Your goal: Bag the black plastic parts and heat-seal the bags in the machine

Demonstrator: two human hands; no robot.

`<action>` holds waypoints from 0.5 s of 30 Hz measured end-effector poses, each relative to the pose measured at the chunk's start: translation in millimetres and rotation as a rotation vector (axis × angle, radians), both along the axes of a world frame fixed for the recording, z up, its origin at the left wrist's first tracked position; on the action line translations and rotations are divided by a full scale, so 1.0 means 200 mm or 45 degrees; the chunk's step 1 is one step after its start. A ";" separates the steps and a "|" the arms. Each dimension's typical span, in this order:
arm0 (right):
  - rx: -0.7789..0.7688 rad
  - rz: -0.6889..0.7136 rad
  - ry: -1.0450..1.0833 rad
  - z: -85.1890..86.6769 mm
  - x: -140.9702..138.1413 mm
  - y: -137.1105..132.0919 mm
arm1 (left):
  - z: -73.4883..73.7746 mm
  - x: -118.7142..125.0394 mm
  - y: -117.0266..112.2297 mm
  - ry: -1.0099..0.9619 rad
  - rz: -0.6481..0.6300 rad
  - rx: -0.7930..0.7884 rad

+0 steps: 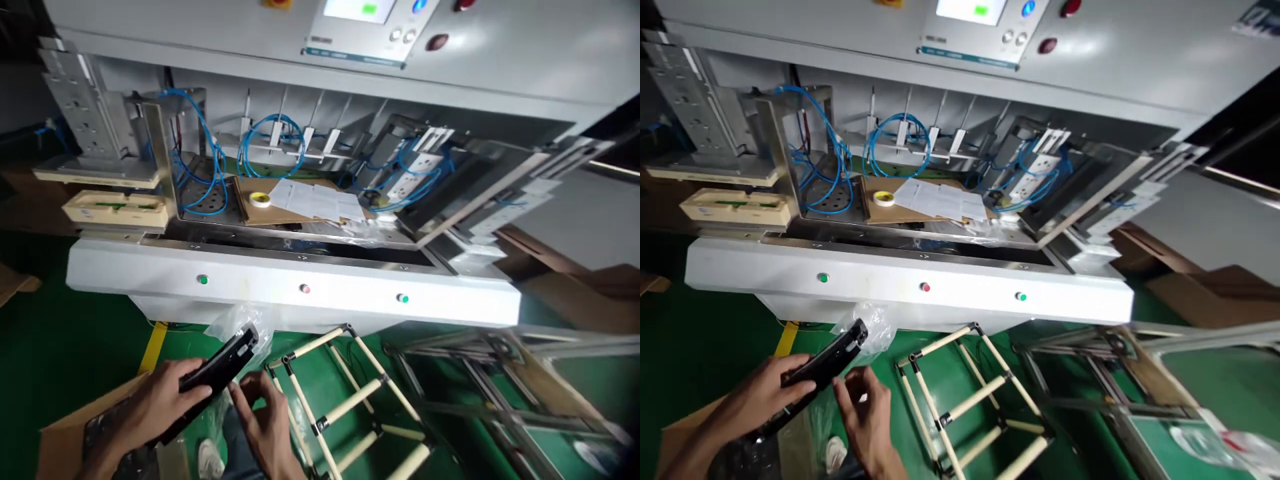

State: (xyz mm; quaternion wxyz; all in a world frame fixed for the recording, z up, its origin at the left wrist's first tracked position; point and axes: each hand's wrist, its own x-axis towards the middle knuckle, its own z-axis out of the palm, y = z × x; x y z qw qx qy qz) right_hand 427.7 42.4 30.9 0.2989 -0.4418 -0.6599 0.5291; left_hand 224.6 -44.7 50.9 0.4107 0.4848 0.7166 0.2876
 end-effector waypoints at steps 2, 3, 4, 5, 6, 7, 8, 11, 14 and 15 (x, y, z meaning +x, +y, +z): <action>-0.005 -0.046 0.006 0.07 -0.01 0.12 | 0.07 -0.06 0.14 -0.013 -0.068 0.012; -0.070 -0.059 0.025 0.10 -0.02 0.18 | 0.10 -0.08 0.21 0.000 -0.097 0.015; -0.153 -0.071 0.054 0.12 -0.04 0.25 | 0.13 -0.10 0.29 0.016 -0.125 0.019; -0.233 -0.082 0.085 0.12 -0.05 0.32 | 0.15 -0.11 0.36 0.033 -0.161 0.024; -0.292 -0.095 0.113 0.12 -0.07 0.39 | 0.17 -0.12 0.44 0.052 -0.205 0.029; -0.324 -0.111 0.130 0.12 -0.09 0.45 | 0.18 -0.12 0.52 0.078 -0.243 0.033; -0.331 -0.136 0.140 0.11 -0.10 0.51 | 0.19 -0.13 0.60 0.113 -0.271 0.041; -0.303 -0.233 0.151 0.06 -0.14 0.67 | 0.17 -0.15 0.83 0.295 -0.250 0.147; -0.238 -0.298 0.154 -0.01 -0.15 0.80 | 0.14 -0.19 1.02 0.473 -0.220 0.285; -0.220 -0.286 0.167 -0.03 -0.16 0.84 | 0.13 -0.21 1.08 0.510 -0.223 0.295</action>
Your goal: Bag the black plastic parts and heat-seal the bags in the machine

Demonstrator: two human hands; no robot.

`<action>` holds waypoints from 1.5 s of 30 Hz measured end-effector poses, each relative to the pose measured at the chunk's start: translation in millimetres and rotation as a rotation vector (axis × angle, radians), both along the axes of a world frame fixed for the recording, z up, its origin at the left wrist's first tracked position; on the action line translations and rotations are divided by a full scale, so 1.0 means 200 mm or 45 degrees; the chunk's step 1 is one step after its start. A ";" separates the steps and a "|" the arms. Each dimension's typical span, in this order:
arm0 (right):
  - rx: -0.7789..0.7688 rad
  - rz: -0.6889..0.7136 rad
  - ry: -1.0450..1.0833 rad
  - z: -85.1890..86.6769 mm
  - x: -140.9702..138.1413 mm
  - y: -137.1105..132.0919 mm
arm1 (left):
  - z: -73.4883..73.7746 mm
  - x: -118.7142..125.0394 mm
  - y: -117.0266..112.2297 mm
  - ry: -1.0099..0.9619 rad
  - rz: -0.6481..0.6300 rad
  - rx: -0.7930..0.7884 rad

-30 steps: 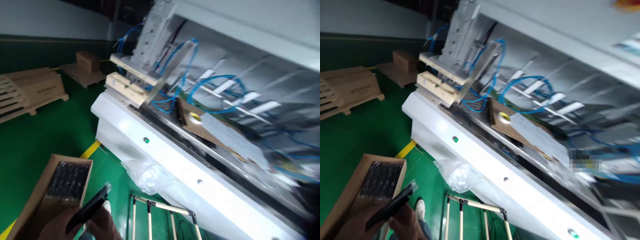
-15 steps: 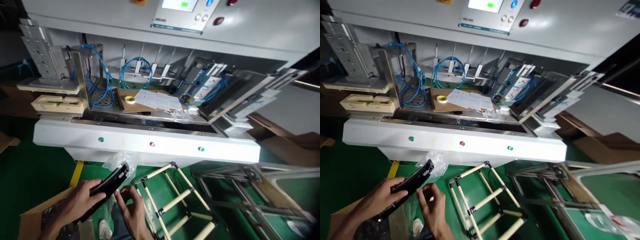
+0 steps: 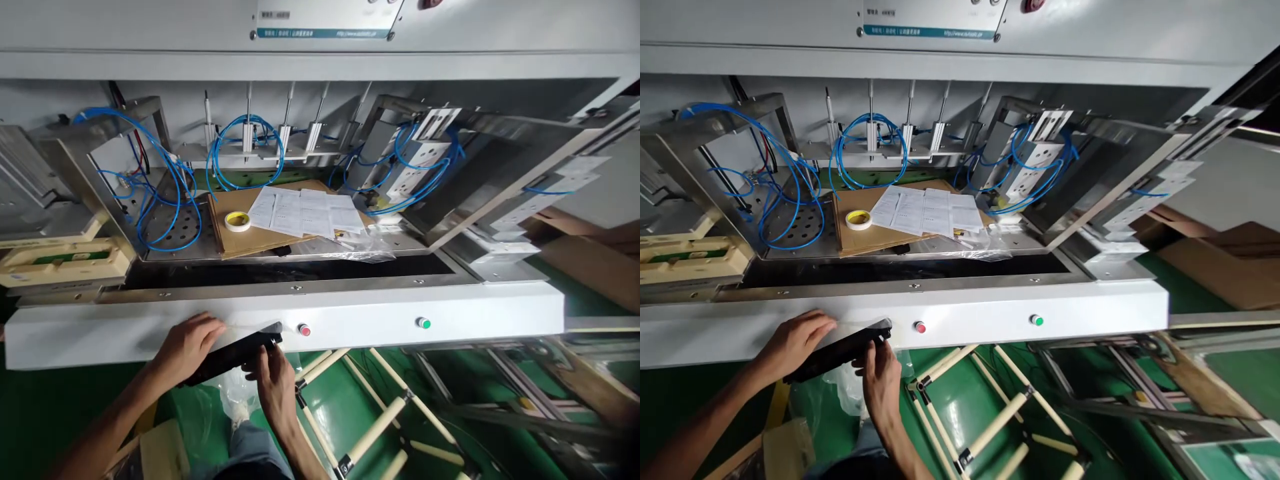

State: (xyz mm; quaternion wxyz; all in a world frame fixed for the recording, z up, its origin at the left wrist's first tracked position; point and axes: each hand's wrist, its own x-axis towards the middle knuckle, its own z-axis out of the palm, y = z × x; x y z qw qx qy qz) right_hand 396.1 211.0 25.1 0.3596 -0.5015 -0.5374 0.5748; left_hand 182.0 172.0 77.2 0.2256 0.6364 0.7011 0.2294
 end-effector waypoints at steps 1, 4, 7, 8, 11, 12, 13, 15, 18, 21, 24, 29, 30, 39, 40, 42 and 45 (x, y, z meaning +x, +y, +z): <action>0.013 0.021 0.027 -0.02 0.00 0.04 | 0.00 -0.02 0.06 0.025 -0.003 -0.009; 0.038 0.102 0.164 -0.08 -0.01 0.15 | -0.01 -0.09 0.22 0.037 -0.033 -0.093; 0.083 0.082 0.228 -0.15 0.01 0.22 | -0.02 -0.15 0.38 0.005 -0.092 -0.148; 0.094 0.046 0.224 -0.18 0.02 0.23 | -0.02 -0.17 0.43 0.010 -0.086 -0.163; 0.092 -0.117 0.173 -0.26 0.10 0.24 | -0.04 -0.25 0.55 0.084 0.029 -0.194; 0.085 -0.168 0.155 -0.28 0.12 0.23 | -0.04 -0.28 0.59 0.118 0.076 -0.198; 0.072 -0.196 0.142 -0.28 0.14 0.22 | -0.05 -0.30 0.61 0.149 0.110 -0.201; 0.036 -0.179 0.145 -0.27 0.13 0.20 | -0.06 -0.33 0.65 0.192 0.146 -0.208; 0.034 -0.047 0.160 -0.23 0.04 0.18 | -0.08 -0.33 0.69 0.191 0.184 -0.214; 0.127 0.006 0.052 -0.23 -0.08 0.19 | -0.11 -0.31 0.72 0.090 0.268 -0.211; 0.295 -0.056 -0.136 -0.31 -0.13 0.20 | -0.13 -0.31 0.75 -0.119 0.348 -0.194; 0.448 -0.001 -0.416 -0.42 -0.06 0.23 | -0.13 -0.40 0.79 -0.561 0.395 -0.120; 0.447 0.006 -0.438 -0.42 -0.05 0.24 | -0.12 -0.42 0.79 -0.646 0.388 -0.110; 0.292 -0.150 -0.368 -0.26 -0.15 0.15 | 0.00 -0.54 0.57 -0.953 0.562 0.302; 0.262 -0.179 -0.313 -0.22 -0.17 0.14 | 0.02 -0.52 0.50 -0.942 0.517 0.307; 0.200 -0.230 -0.199 -0.16 -0.20 0.13 | 0.05 -0.47 0.34 -0.884 0.300 0.191; 0.153 -0.244 -0.102 -0.10 -0.22 0.14 | 0.08 -0.40 0.17 -0.789 -0.108 -0.181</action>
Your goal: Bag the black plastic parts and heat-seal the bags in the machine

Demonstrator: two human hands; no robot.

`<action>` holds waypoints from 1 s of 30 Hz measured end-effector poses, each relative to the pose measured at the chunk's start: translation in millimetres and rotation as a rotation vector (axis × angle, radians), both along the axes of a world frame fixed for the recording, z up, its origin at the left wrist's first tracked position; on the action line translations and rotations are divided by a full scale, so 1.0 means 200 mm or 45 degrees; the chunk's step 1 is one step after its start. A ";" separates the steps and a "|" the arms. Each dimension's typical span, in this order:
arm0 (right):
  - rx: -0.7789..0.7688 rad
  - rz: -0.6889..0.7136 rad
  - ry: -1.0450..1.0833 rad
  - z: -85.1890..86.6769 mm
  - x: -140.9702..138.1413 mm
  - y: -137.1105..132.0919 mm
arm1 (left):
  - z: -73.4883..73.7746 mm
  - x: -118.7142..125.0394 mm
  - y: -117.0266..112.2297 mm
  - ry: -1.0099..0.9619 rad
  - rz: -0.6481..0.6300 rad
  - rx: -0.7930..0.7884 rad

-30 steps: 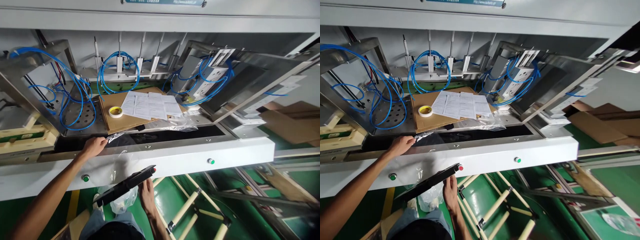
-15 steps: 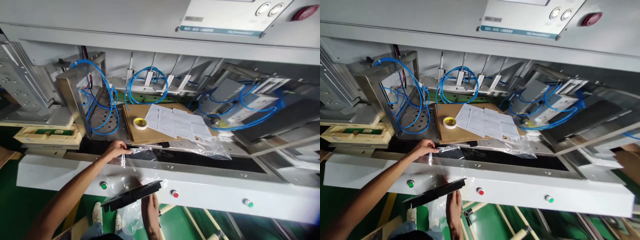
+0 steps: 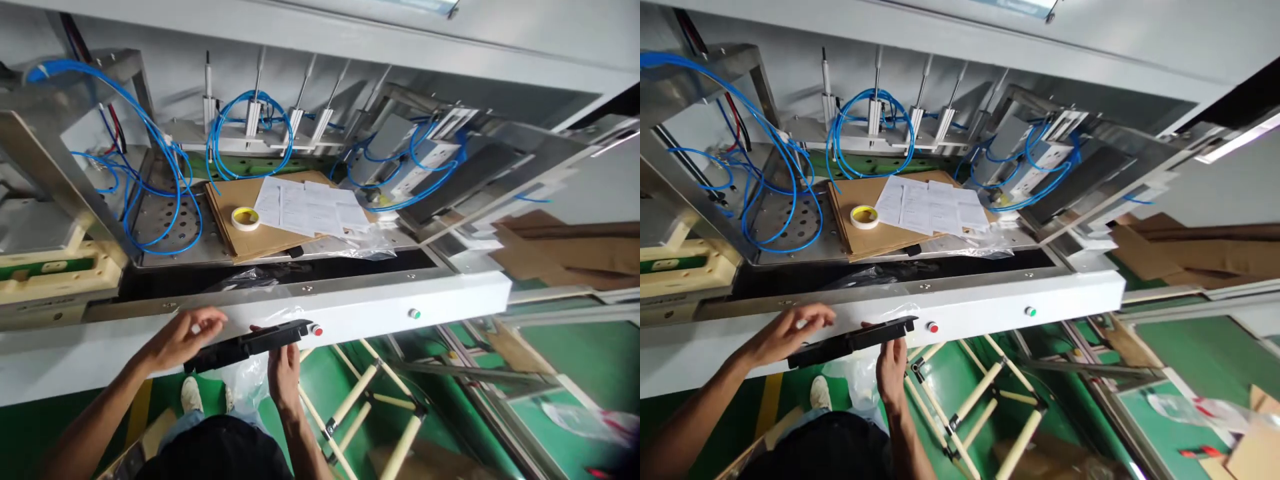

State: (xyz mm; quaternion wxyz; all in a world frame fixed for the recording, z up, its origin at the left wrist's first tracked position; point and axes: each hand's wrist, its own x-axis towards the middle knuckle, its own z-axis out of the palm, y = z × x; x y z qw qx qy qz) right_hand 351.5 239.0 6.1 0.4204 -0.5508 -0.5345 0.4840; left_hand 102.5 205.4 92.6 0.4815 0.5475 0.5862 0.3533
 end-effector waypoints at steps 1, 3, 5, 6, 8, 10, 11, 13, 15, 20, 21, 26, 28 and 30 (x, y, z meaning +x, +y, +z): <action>0.003 0.021 0.019 0.01 0.00 0.01 | 0.00 0.02 -0.03 0.014 -0.116 -0.068; 0.017 0.074 0.053 0.02 0.00 0.03 | 0.01 0.04 -0.06 0.035 -0.261 -0.169; 0.016 0.111 0.078 0.00 0.00 0.03 | 0.00 0.05 -0.05 0.023 -0.344 -0.222; 0.010 0.113 0.083 -0.01 0.00 0.03 | 0.00 0.05 -0.05 0.003 -0.358 -0.220; 0.002 0.087 0.067 -0.04 0.00 0.03 | -0.02 0.04 -0.05 0.006 -0.316 -0.155; 0.019 0.039 0.013 -0.06 -0.02 0.02 | -0.04 0.04 -0.06 0.108 -0.203 -0.050; 0.027 0.030 -0.021 -0.07 -0.02 0.02 | -0.05 0.03 -0.06 0.181 -0.141 0.001; 0.032 0.065 -0.061 -0.08 -0.03 0.02 | -0.07 0.01 -0.08 0.297 -0.015 0.089; 0.046 0.155 -0.055 -0.08 -0.03 0.02 | -0.10 -0.02 -0.10 0.335 0.100 0.145; 0.236 0.279 -0.355 -0.08 -0.06 0.02 | -0.17 -0.12 -0.13 0.270 0.315 0.092; 0.274 0.277 -0.460 -0.08 -0.08 0.02 | -0.19 -0.13 -0.15 0.258 0.366 0.088; 0.538 0.062 -0.734 -0.05 -0.12 -0.01 | -0.26 -0.19 -0.23 0.253 0.501 0.127; 0.746 -0.040 -0.759 0.02 -0.13 -0.01 | -0.25 -0.21 -0.28 0.289 0.487 0.120; 1.008 0.036 -0.788 0.13 -0.16 0.01 | -0.21 -0.24 -0.32 0.345 0.428 0.118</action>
